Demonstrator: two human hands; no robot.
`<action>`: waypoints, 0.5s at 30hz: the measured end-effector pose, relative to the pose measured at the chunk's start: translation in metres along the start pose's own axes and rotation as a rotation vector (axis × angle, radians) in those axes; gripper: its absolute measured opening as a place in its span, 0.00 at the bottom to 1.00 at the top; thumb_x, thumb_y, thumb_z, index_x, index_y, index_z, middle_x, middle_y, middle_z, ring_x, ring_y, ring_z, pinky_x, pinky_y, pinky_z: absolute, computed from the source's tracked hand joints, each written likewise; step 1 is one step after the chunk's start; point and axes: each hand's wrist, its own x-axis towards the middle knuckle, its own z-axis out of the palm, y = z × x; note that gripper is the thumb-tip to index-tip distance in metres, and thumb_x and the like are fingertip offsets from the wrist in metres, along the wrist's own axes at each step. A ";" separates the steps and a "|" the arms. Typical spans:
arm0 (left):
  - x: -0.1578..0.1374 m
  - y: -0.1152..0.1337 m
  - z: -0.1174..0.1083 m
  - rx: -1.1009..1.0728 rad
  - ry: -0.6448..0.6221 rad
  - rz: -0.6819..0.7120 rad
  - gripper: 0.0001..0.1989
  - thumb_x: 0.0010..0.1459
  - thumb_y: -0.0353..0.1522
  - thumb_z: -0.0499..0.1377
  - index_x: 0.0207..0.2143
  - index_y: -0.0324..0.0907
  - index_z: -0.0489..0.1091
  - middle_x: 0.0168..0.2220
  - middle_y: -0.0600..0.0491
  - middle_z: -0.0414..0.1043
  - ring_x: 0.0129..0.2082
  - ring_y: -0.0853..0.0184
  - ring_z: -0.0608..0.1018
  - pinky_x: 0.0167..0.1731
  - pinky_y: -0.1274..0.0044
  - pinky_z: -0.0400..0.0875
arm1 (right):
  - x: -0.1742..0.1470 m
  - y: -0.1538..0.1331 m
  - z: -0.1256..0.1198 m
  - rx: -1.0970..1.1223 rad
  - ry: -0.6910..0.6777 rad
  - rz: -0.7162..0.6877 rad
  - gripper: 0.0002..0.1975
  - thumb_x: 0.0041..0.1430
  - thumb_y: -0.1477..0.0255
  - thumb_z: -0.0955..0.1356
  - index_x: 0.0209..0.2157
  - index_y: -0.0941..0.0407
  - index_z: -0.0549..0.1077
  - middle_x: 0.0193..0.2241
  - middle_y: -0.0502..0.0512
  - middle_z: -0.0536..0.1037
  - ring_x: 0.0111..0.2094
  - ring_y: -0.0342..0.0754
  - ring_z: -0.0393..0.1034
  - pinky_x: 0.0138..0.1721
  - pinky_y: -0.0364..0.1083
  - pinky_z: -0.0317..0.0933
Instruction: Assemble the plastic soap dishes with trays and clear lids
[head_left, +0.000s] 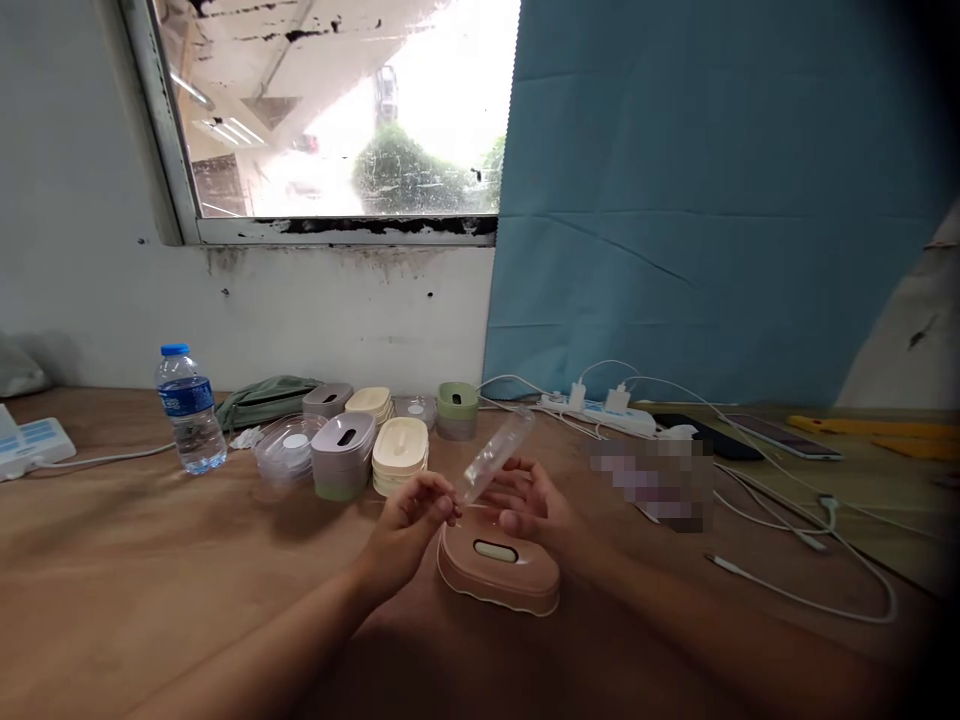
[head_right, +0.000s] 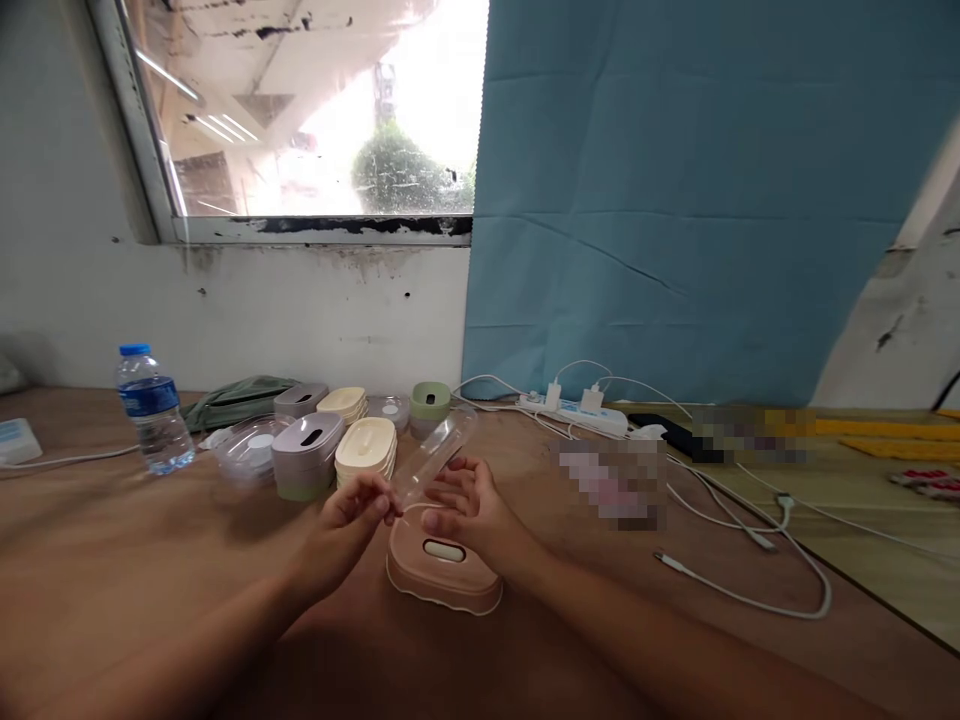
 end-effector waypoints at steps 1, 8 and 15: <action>-0.002 0.000 0.002 0.039 -0.037 -0.008 0.08 0.52 0.35 0.59 0.31 0.40 0.65 0.28 0.55 0.67 0.29 0.72 0.69 0.33 0.78 0.63 | 0.000 0.001 0.003 0.009 0.025 -0.007 0.36 0.32 0.58 0.74 0.38 0.51 0.50 0.47 0.61 0.62 0.48 0.56 0.63 0.49 0.58 0.57; -0.008 -0.002 0.007 0.106 -0.211 -0.016 0.08 0.52 0.34 0.58 0.33 0.40 0.66 0.35 0.51 0.67 0.35 0.69 0.71 0.38 0.76 0.65 | -0.002 -0.001 0.017 -0.221 0.076 -0.180 0.33 0.38 0.63 0.73 0.38 0.49 0.47 0.48 0.57 0.59 0.49 0.54 0.61 0.43 0.54 0.63; 0.001 -0.008 -0.010 0.108 0.161 -0.127 0.10 0.47 0.31 0.61 0.33 0.39 0.66 0.29 0.54 0.68 0.30 0.70 0.72 0.35 0.77 0.66 | -0.011 -0.011 0.006 -0.901 0.161 -0.591 0.41 0.34 0.73 0.71 0.49 0.52 0.45 0.49 0.61 0.57 0.46 0.53 0.60 0.48 0.54 0.58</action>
